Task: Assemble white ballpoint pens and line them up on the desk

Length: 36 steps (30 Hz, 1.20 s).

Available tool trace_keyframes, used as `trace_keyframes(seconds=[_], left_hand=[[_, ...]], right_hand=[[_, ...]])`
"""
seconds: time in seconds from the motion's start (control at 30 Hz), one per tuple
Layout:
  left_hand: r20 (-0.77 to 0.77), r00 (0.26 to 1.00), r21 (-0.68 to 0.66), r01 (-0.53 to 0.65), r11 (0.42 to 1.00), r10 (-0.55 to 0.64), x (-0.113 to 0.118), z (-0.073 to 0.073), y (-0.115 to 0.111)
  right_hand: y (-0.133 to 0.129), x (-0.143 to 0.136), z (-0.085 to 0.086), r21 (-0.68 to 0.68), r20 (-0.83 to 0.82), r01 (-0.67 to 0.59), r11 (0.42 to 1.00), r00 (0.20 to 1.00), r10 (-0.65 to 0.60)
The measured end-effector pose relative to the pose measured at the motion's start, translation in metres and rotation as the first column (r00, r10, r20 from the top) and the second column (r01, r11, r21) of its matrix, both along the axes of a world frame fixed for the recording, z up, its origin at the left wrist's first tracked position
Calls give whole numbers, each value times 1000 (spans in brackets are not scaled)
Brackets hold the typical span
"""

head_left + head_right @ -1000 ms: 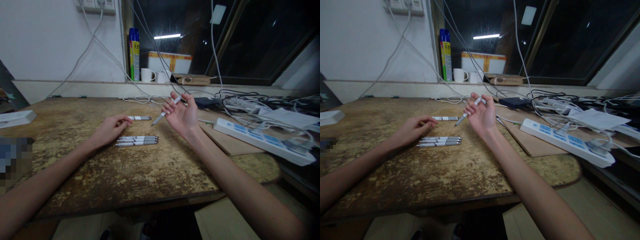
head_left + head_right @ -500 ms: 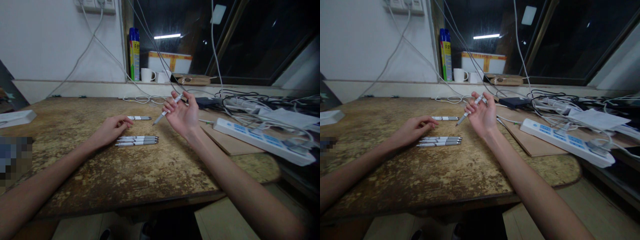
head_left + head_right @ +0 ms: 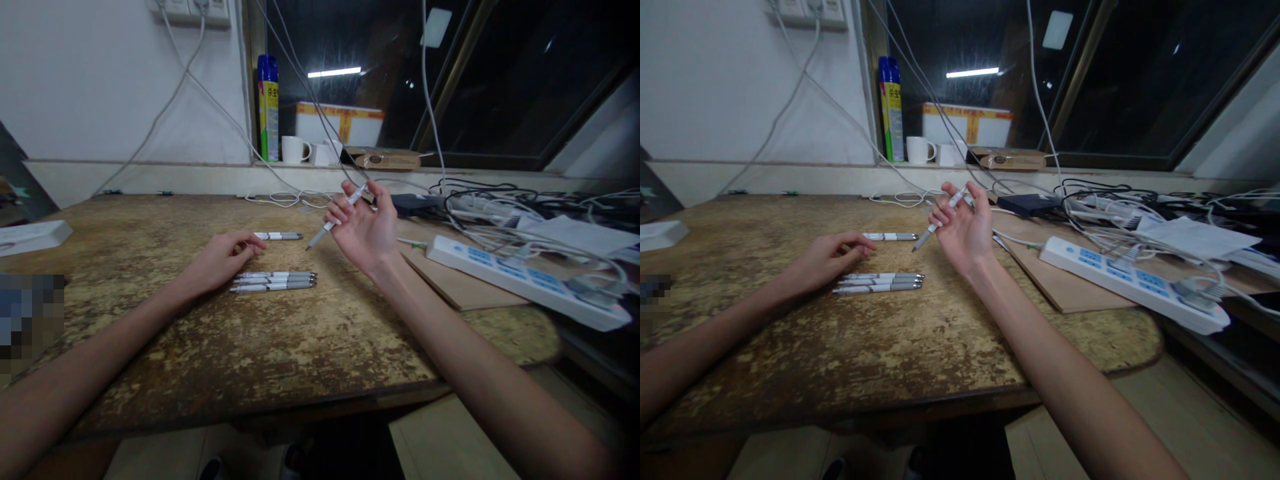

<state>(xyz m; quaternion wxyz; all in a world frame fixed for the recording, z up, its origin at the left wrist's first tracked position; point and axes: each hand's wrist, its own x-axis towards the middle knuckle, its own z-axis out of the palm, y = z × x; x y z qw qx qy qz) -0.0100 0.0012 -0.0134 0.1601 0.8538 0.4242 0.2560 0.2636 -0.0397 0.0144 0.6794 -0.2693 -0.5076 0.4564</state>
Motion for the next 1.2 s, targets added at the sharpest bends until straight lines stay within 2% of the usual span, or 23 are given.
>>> trace_keyframes(seconds=[0.27, 0.43, 0.57, 0.77, 0.87, 0.93, 1.07, 1.2], left_hand=[[25, 1000, -1, 18, 1000, -18, 0, 0, 0], [10, 1000, 0, 6, 1000, -6, 0, 0, 0], [12, 1000, 9, 13, 1000, -13, 0, -1, 0], [150, 988, 27, 41, 999, -44, 6, 3, -6], [233, 971, 37, 53, 998, -60, 9, 7, -10], [277, 958, 29, 75, 997, -80, 11, 11, -13], [322, 936, -32, 158, 987, -140, 15, 17, -20], [270, 950, -43, 173, 984, -155, 18, 18, -25]], right_hand=[[0, -1, 0, 6, -11, -33, 999, 999, 33], [-2, -1, 1, 6, -82, -75, 997, 994, 75], [-5, -2, 3, -24, -86, -55, 998, 995, 53], [2, -12, 2, -2, -71, -102, 995, 992, 101], [8, -17, -3, 29, 37, -50, 998, 998, 49], [9, -19, -9, 66, 177, -11, 998, 984, -1], [4, -23, -19, 118, 520, -43, 992, 854, -25], [-2, -28, -22, 100, 671, -79, 992, 741, -9]])
